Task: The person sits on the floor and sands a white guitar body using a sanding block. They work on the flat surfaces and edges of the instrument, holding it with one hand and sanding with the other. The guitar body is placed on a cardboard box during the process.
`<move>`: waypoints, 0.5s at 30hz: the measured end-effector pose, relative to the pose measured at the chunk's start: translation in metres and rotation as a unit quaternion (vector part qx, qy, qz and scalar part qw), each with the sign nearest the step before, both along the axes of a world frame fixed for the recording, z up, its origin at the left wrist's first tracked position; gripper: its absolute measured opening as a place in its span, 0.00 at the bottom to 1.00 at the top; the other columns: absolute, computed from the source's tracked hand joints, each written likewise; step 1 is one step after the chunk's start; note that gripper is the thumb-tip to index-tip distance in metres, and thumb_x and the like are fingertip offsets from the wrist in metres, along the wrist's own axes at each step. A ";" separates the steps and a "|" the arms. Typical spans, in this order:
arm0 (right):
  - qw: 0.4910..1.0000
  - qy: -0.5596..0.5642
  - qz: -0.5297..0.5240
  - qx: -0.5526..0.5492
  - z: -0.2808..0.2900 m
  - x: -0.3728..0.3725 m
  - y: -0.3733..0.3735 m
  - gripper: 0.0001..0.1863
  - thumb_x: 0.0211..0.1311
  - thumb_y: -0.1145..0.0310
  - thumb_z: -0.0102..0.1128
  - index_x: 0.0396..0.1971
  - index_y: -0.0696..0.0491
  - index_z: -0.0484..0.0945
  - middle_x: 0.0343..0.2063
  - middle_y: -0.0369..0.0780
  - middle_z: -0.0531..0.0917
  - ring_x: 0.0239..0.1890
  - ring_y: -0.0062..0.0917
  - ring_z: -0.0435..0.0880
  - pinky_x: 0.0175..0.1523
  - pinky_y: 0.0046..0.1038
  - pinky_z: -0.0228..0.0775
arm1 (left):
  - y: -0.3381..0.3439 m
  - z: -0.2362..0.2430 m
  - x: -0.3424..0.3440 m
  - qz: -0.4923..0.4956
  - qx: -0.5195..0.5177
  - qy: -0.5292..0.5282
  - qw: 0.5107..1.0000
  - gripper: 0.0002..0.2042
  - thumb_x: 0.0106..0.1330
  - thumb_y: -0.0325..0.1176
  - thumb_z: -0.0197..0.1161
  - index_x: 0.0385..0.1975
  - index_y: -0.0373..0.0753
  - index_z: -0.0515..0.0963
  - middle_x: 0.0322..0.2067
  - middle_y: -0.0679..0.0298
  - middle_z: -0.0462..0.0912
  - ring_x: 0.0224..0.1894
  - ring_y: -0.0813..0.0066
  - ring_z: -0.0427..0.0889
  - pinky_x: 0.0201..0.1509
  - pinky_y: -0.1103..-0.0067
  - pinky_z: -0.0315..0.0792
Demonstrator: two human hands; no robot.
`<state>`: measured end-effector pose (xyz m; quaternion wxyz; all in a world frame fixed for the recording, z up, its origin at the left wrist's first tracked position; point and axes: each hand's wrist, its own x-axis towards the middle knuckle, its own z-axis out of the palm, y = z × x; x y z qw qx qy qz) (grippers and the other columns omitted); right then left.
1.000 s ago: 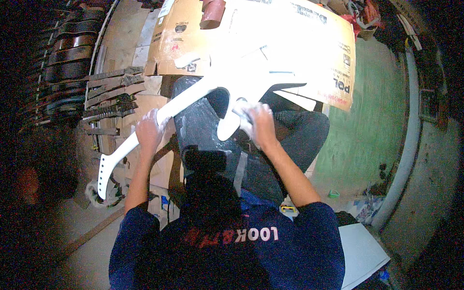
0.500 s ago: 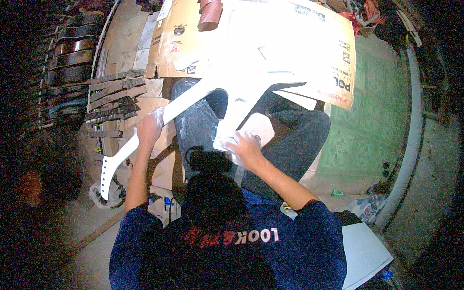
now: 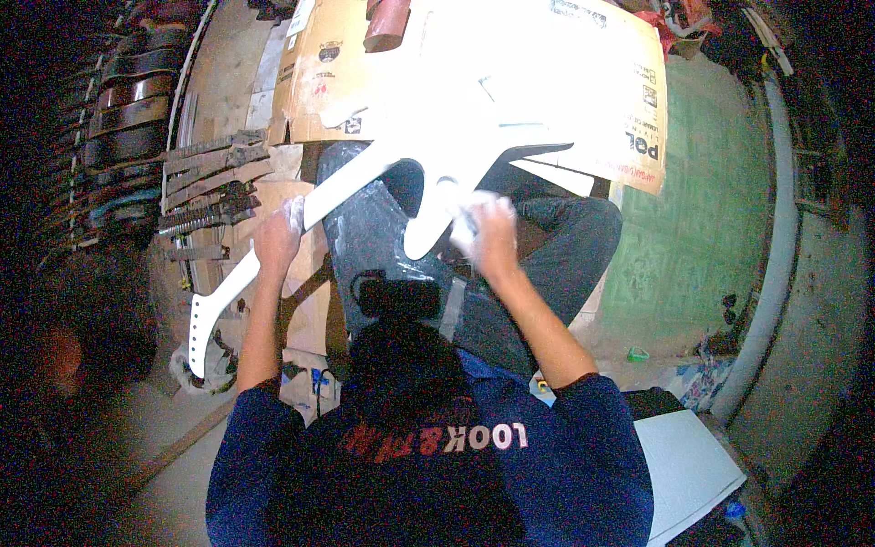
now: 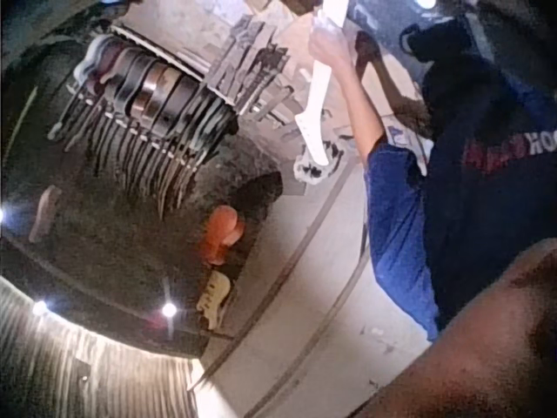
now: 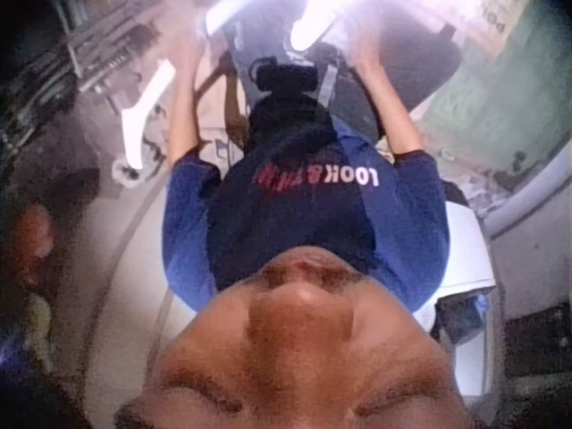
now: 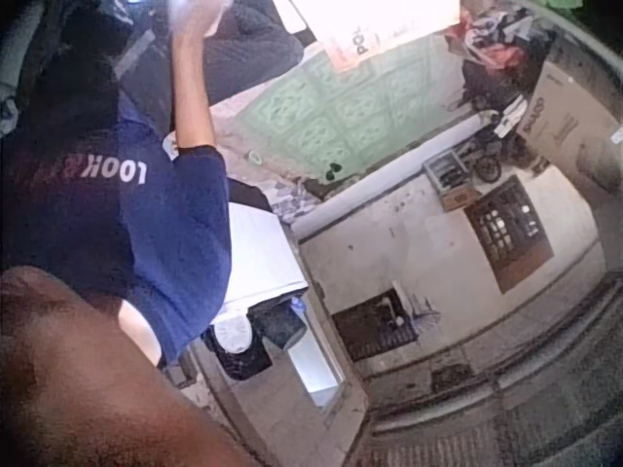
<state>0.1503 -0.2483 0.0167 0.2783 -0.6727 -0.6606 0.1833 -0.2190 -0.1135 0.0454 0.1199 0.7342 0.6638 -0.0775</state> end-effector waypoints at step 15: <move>0.988 -0.035 0.136 -0.064 0.016 -0.025 -0.025 0.23 0.45 0.61 0.78 0.43 0.50 0.85 0.45 0.47 0.82 0.52 0.46 0.79 0.55 0.46 0.72 | 0.005 0.005 0.013 0.008 0.006 -0.043 0.999 0.23 0.78 0.51 0.45 0.43 0.41 0.84 0.36 0.46 0.87 0.40 0.41 0.86 0.45 0.52 0.77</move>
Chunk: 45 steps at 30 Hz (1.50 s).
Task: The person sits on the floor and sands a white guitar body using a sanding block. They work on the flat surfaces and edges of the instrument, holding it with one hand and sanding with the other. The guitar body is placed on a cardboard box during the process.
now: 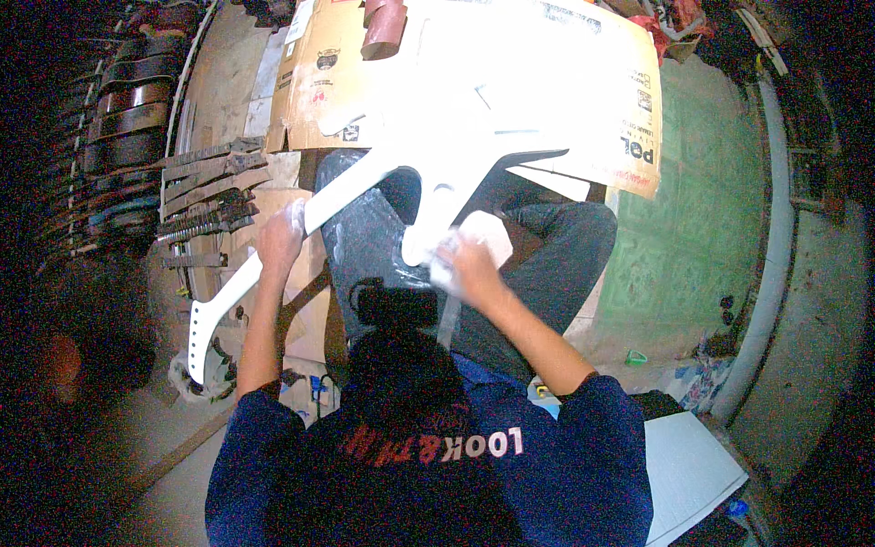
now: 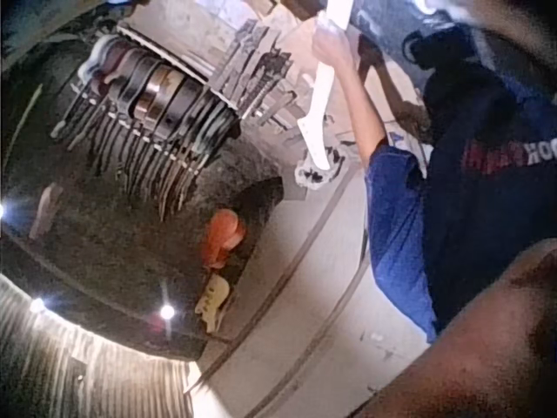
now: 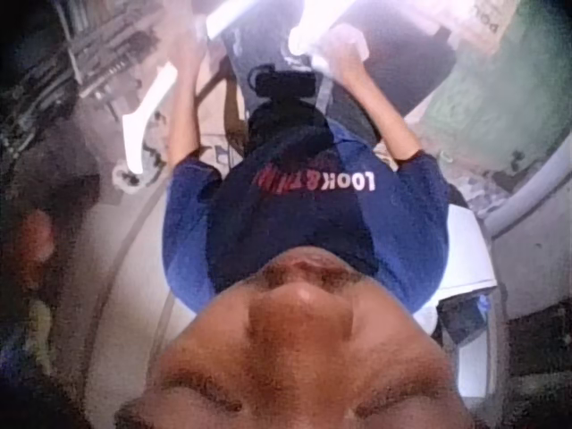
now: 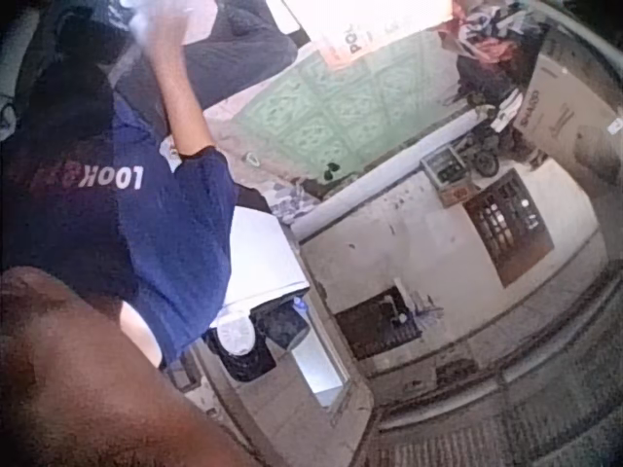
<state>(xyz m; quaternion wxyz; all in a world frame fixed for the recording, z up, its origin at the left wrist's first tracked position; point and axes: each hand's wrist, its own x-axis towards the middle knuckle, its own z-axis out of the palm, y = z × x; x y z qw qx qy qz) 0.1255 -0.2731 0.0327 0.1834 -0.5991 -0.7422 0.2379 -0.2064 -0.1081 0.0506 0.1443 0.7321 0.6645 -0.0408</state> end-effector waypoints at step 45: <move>0.998 -0.007 -0.066 -0.023 -0.005 -0.025 0.018 0.25 0.46 0.62 0.76 0.49 0.48 0.85 0.45 0.45 0.82 0.52 0.46 0.78 0.56 0.48 0.71 | 0.018 -0.013 0.021 0.081 -0.036 -0.001 0.996 0.31 0.78 0.57 0.41 0.37 0.37 0.86 0.35 0.39 0.85 0.42 0.35 0.85 0.49 0.49 0.75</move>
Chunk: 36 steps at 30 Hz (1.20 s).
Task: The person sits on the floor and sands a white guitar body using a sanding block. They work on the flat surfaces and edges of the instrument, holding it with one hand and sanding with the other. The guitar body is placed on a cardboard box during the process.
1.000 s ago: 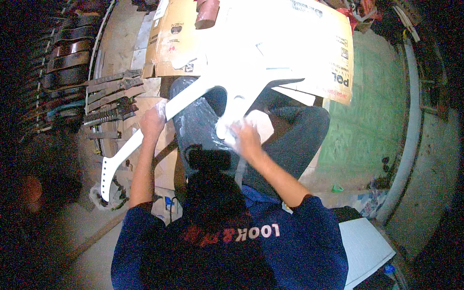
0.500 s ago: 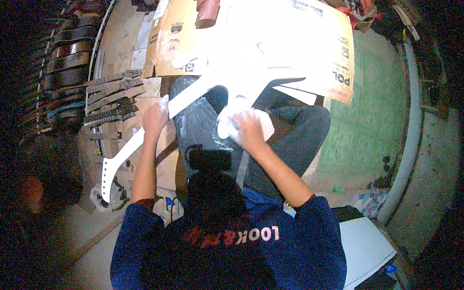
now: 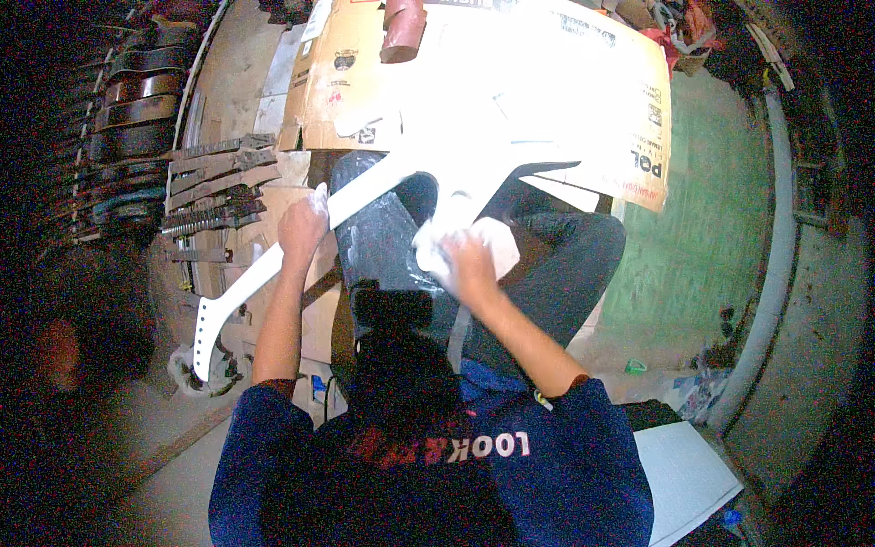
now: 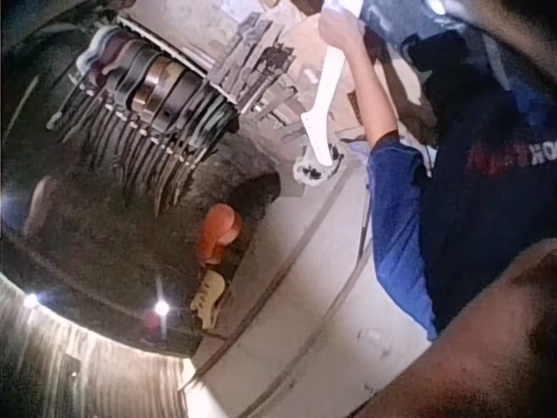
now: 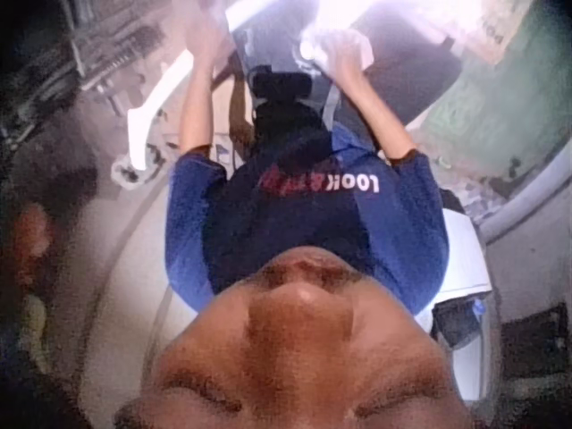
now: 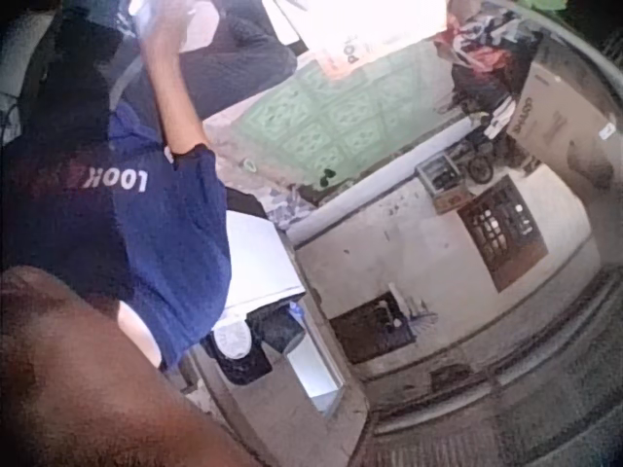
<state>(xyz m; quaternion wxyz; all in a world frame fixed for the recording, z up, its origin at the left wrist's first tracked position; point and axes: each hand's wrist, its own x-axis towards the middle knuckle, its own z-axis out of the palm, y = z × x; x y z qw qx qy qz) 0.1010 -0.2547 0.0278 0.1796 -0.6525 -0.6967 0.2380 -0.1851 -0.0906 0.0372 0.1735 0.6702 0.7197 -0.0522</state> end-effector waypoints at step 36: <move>0.972 -0.206 -0.084 0.080 -0.005 0.081 0.093 0.12 0.57 0.66 0.65 0.41 0.50 0.85 0.48 0.57 0.80 0.53 0.52 0.78 0.56 0.50 0.71 | -0.009 0.011 0.010 0.018 0.028 0.028 0.999 0.25 0.76 0.51 0.46 0.36 0.39 0.86 0.32 0.43 0.87 0.37 0.40 0.87 0.45 0.54 0.78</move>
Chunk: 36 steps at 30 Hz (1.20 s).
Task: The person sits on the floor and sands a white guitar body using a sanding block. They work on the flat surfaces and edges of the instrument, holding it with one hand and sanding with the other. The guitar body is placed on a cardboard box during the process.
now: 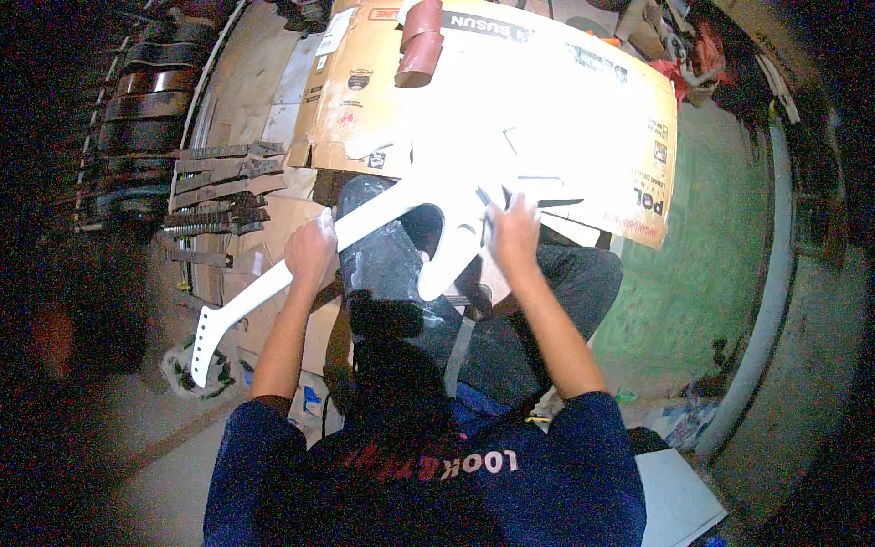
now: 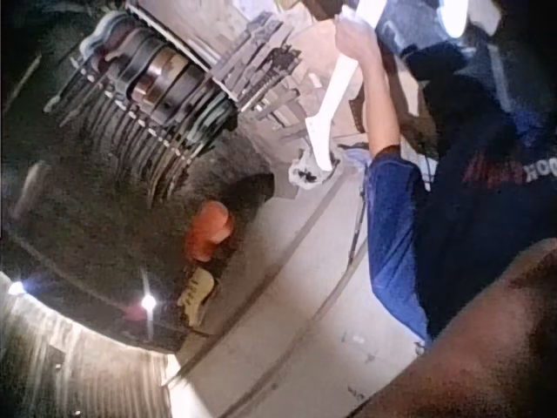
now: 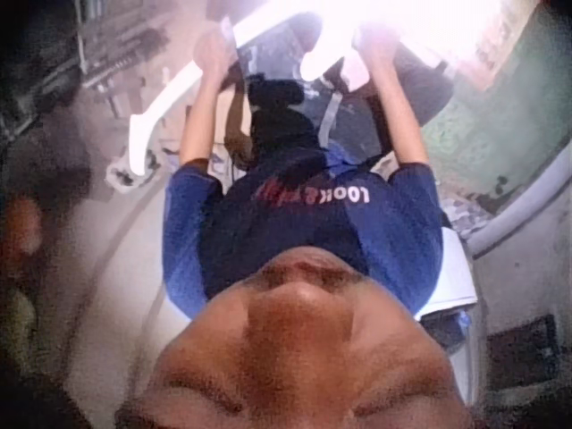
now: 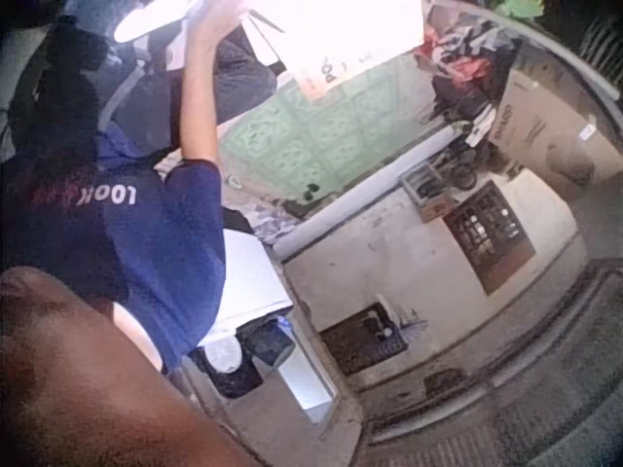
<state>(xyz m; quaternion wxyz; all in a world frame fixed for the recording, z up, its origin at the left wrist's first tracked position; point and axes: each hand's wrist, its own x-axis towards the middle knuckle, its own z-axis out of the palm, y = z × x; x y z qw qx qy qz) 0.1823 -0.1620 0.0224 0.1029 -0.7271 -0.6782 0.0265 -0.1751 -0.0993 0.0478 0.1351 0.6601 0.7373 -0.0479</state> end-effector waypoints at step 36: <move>0.985 0.169 0.000 0.044 -0.002 -0.023 0.023 0.12 0.56 0.68 0.71 0.37 0.58 0.82 0.33 0.48 0.81 0.40 0.45 0.81 0.45 0.43 0.72 | 0.007 0.003 0.019 -0.027 -0.022 0.009 0.999 0.26 0.77 0.55 0.48 0.34 0.39 0.84 0.29 0.48 0.87 0.34 0.46 0.88 0.43 0.55 0.79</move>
